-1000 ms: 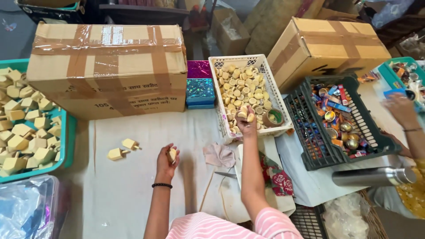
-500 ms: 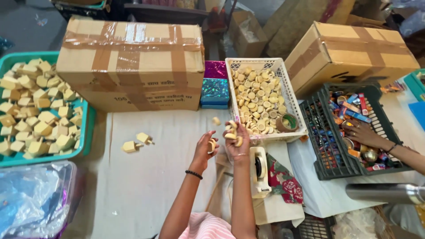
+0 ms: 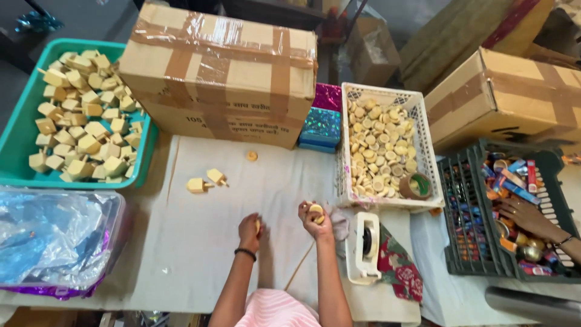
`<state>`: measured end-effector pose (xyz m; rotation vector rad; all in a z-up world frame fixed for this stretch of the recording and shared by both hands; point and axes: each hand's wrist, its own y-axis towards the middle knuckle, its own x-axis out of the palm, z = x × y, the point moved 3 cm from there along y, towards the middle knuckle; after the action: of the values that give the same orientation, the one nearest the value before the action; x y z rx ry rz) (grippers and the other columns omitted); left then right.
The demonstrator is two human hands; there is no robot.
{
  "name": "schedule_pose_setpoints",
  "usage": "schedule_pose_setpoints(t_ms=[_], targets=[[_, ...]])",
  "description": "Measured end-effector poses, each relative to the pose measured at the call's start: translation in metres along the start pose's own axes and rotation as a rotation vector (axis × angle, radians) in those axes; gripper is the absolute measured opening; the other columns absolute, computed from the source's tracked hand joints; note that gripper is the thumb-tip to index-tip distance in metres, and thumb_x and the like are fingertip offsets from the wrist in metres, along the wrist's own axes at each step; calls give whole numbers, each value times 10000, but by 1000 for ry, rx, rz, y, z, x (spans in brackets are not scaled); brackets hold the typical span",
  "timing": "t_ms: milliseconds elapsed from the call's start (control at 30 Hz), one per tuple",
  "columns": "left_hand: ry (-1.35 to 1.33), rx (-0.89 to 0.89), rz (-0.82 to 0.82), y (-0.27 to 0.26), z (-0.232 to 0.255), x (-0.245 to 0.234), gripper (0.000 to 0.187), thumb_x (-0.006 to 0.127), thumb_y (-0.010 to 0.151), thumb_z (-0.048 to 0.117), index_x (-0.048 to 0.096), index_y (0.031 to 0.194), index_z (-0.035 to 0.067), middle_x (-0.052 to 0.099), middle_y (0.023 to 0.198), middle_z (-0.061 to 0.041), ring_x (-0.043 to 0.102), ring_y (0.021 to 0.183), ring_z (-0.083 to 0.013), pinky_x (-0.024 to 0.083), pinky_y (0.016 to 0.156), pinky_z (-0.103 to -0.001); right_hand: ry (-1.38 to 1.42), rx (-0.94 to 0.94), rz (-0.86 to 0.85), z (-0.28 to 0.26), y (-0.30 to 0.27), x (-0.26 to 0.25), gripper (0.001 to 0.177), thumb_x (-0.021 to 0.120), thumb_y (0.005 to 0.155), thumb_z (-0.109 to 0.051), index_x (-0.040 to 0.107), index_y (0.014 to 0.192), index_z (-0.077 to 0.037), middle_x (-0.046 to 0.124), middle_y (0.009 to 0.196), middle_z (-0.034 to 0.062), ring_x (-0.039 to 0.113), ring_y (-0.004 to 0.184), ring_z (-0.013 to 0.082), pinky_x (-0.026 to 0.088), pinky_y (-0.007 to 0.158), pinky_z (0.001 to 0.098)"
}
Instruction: The person wraps a small object in shiny blue foil on a table, using a tape dispenser to seal it. After placing the wrapped item aside, they pick up small wooden pieces and round wooden discs from nearby containers and wipe them with a cloth.
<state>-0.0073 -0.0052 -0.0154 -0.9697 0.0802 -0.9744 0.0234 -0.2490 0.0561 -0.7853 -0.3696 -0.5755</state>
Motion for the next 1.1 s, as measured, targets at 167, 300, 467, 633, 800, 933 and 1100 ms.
schedule_pose_setpoints(t_ms=[167,300,467,633,800,933,1100], targets=[[271,173,156,-44,44,7,207,631,910,171,733,1035,42,651,711,-61,553,553,-184,489,529,-374,-3,140,-263,12,-38,93,241,650,824,-55,650,1061,-11,555,1122,207,601,873,279,514,407,236],[602,322,253,-72,87,41,243,655,929,238,761,1078,78,728,812,-65,673,698,-213,542,678,-357,-368,-189,-686,-27,-70,177,361,619,957,-126,569,1263,57,575,1137,169,604,887,219,505,491,228],[883,533,228,-38,100,70,234,684,899,247,758,1107,171,733,872,-79,687,786,-260,541,743,-402,-1345,-1324,-66,-38,-74,206,345,633,939,-247,621,1261,-124,576,1125,133,623,907,266,520,632,304],[1060,678,208,14,116,103,349,642,909,225,691,1254,224,713,1114,-61,693,947,-289,559,800,-449,-2385,-1548,744,-85,-42,191,372,677,856,-296,729,1224,-303,606,1364,69,622,1101,288,499,944,455],[1293,806,250,51,131,131,541,670,861,202,562,1391,224,518,1428,-101,670,1026,-365,567,816,-486,-2332,-1925,537,-88,-48,185,321,714,830,-246,787,1142,-227,693,1214,102,618,1132,306,482,1004,420],[1352,711,266,42,151,155,567,614,905,155,509,1459,215,477,1443,-137,698,891,-376,573,753,-492,-2345,-1985,558,-83,-52,184,299,729,829,-249,786,1121,-211,718,1160,78,621,1106,289,438,1053,408],[1434,704,326,49,157,167,398,626,941,189,589,1337,188,554,1285,-152,712,839,-351,585,739,-475,-2276,-1985,528,-83,-49,185,271,733,799,-222,805,1059,-191,709,1172,81,567,1154,310,403,1058,406]])
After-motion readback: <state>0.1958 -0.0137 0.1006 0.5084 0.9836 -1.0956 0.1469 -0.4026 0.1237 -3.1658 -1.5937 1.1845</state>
